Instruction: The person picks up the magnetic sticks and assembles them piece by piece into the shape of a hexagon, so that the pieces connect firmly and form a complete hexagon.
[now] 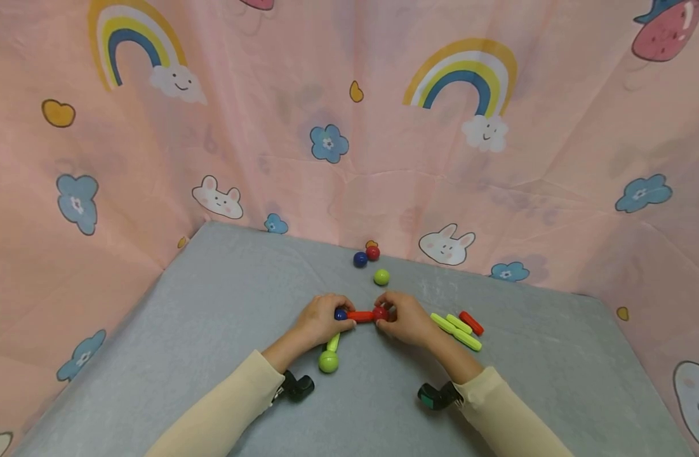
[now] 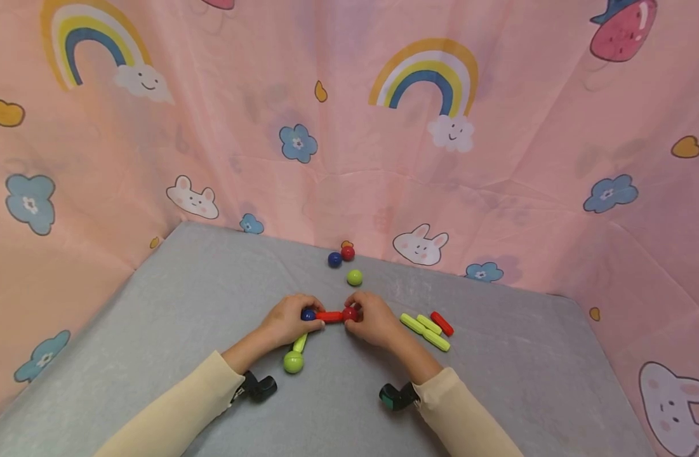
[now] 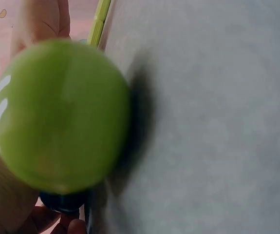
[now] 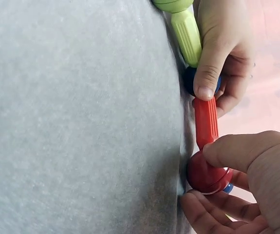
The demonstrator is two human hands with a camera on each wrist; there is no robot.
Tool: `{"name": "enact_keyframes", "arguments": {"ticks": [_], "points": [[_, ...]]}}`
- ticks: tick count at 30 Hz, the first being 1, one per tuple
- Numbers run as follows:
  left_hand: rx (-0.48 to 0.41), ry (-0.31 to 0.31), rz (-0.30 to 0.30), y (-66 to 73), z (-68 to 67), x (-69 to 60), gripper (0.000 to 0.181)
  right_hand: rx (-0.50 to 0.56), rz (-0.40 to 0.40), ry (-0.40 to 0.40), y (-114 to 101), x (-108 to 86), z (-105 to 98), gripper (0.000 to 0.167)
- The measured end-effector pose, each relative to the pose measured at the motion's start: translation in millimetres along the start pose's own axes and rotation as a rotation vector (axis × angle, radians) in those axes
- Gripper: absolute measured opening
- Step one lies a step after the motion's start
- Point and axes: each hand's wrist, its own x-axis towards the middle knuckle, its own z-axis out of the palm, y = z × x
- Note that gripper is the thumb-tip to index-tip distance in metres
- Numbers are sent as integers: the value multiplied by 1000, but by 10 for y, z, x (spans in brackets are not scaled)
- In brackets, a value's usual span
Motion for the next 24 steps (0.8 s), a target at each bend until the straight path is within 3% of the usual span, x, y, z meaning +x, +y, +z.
{"name": "enact_keyframes", "arguments": {"ticks": [9, 18, 24], "points": [[30, 12, 2, 21, 19, -8, 20, 19, 29, 23, -21, -62, 8, 31], [30, -3, 68, 75, 77, 39, 19, 44, 28, 31, -3, -144, 34, 31], [25, -24, 88, 105, 71, 44, 17, -51, 62, 56, 8, -251, -54, 34]]}}
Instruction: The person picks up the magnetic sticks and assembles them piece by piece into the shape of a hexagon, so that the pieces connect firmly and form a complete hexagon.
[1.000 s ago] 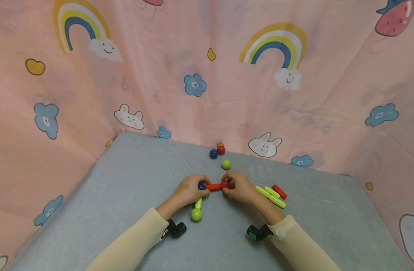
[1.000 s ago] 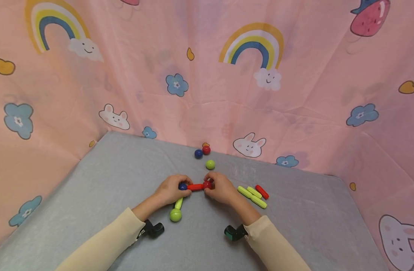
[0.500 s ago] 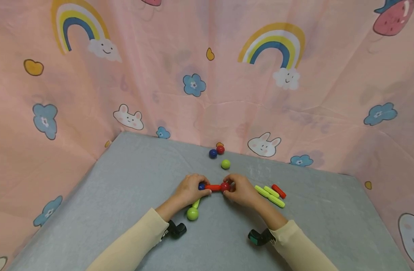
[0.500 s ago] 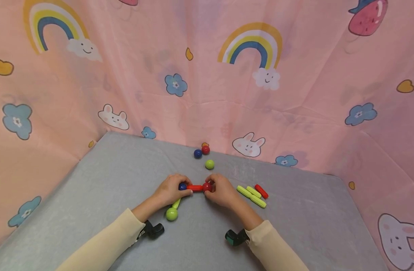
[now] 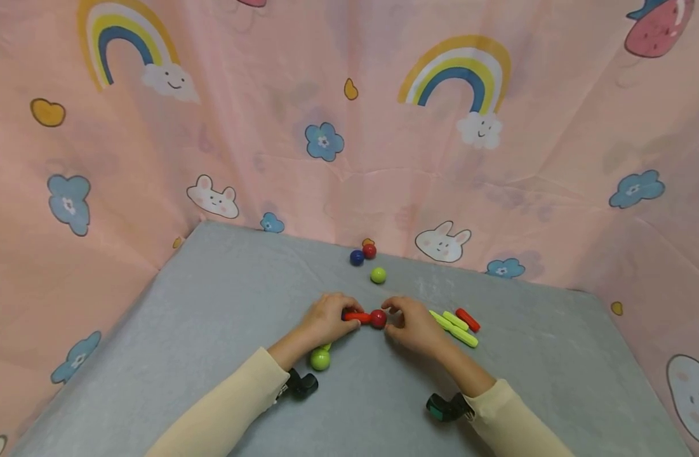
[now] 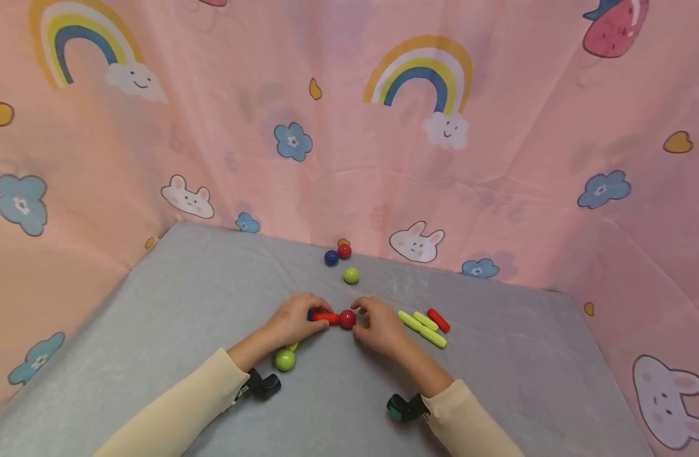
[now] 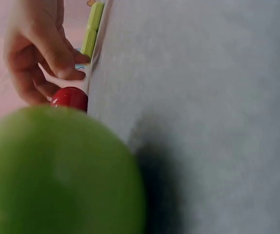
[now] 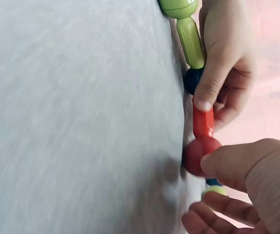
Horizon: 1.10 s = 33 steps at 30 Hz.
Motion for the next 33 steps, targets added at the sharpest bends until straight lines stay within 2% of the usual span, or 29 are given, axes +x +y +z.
{"name": "enact_keyframes", "arguments": {"ticks": [4, 9, 13, 17, 22, 27, 33], "points": [[-11, -21, 3, -14, -19, 4, 18, -81, 70, 22, 69, -91, -141, 32], [-33, -51, -5, -33, -53, -1, 20, -184, 98, 99, 269, -172, -314, 26], [-41, -69, -13, -50, -59, -15, 21, -229, 134, 100, 431, -216, -391, 25], [-31, -69, 3, -65, -46, -20, 21, -258, 167, 77, 519, -234, -415, 25], [-16, -66, 15, -74, -54, -30, 21, -288, 153, 53, 546, -219, -405, 23], [-10, -59, -4, -68, -84, -39, 21, -301, 146, 43, 556, -213, -370, 18], [-4, -33, -38, -68, -108, -43, 20, -267, 138, 73, 515, -203, -326, 17]]}}
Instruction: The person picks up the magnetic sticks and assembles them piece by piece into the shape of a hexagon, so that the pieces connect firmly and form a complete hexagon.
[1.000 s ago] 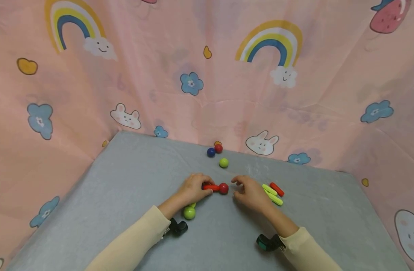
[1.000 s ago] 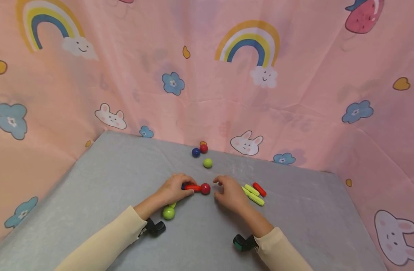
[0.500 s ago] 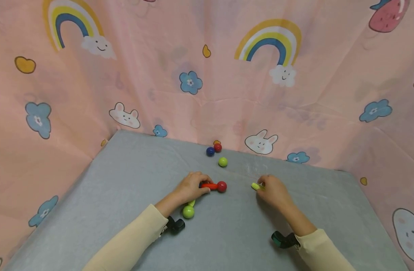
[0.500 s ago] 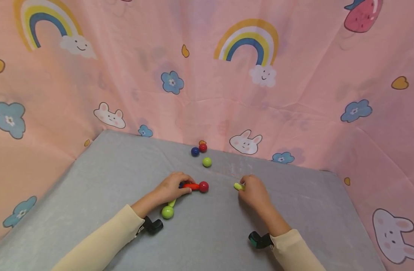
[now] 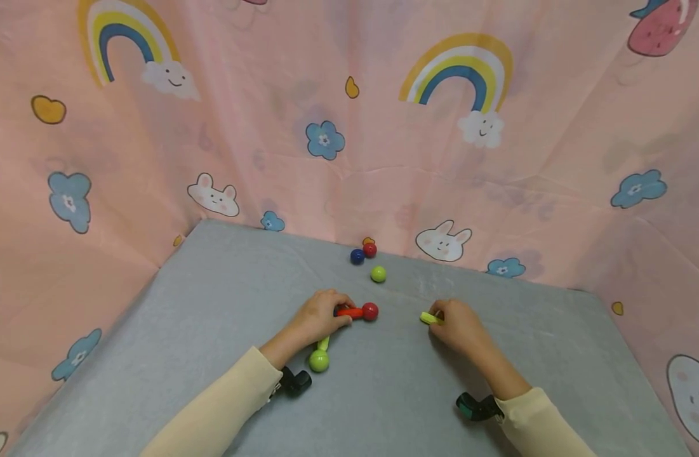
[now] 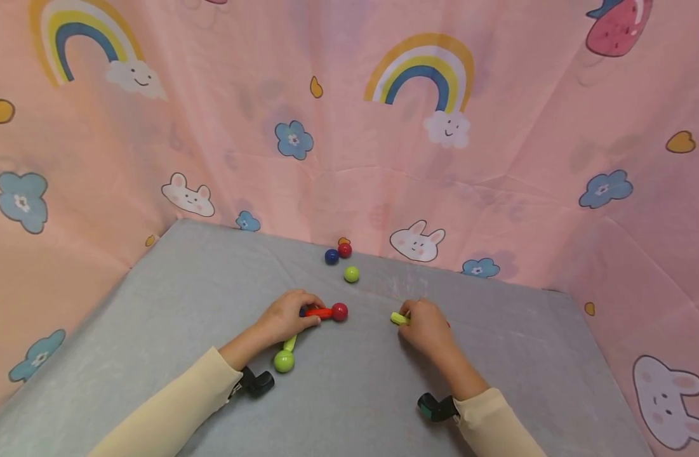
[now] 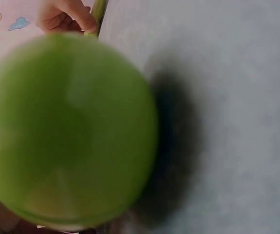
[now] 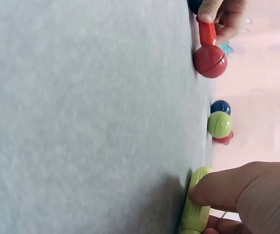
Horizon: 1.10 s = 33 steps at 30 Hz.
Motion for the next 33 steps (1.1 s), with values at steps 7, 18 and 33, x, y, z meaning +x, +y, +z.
{"name": "enact_keyframes", "arguments": {"ticks": [7, 18, 33], "points": [[1, -1, -16, -4, 15, -3, 20, -22, -17, 23, -72, -22, 5, 20], [-10, 5, -15, -6, 14, -13, 19, -13, -29, 55, -143, 0, -61, 23], [-18, 1, -34, -8, 20, -16, 20, 117, -70, -11, -356, 90, 6, 19]]}}
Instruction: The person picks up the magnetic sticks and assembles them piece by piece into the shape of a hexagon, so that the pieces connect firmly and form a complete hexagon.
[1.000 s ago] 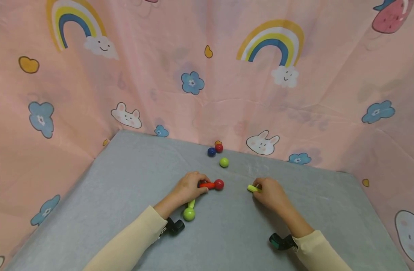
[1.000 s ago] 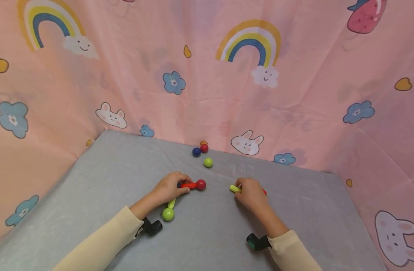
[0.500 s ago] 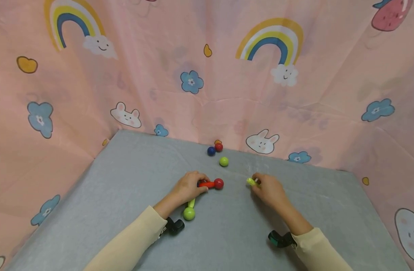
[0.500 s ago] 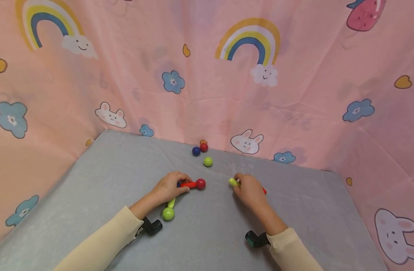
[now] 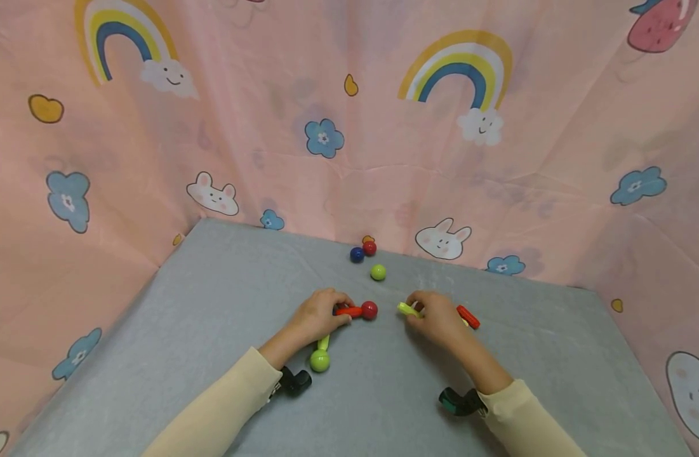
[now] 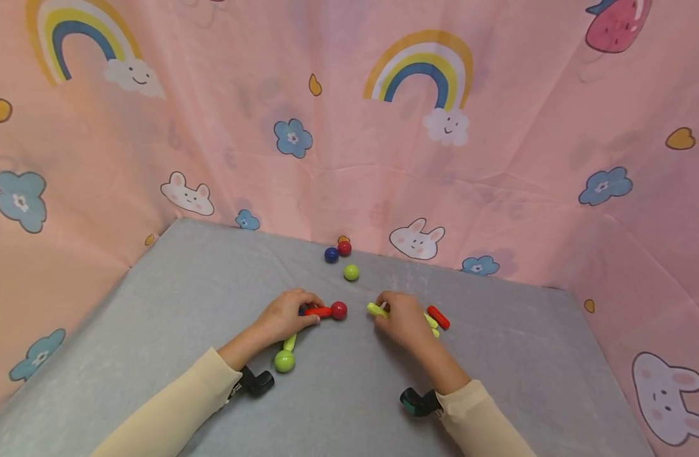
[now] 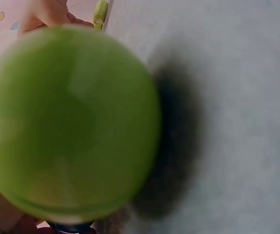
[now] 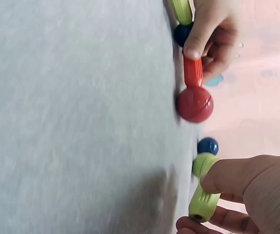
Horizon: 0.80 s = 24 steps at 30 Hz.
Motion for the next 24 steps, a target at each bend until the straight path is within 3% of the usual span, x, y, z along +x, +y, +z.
{"name": "enact_keyframes", "arguments": {"ticks": [8, 14, 24], "points": [[11, 2, 1, -1, -6, 1, 20, 91, 30, -74, -169, 3, 98, 19], [17, 0, 0, 5, -8, 1, 20, 116, 5, -70, -241, 18, 169, 15], [4, 7, 14, -7, -21, -7, 19, 172, 48, -80, -328, 19, 216, 12]]}}
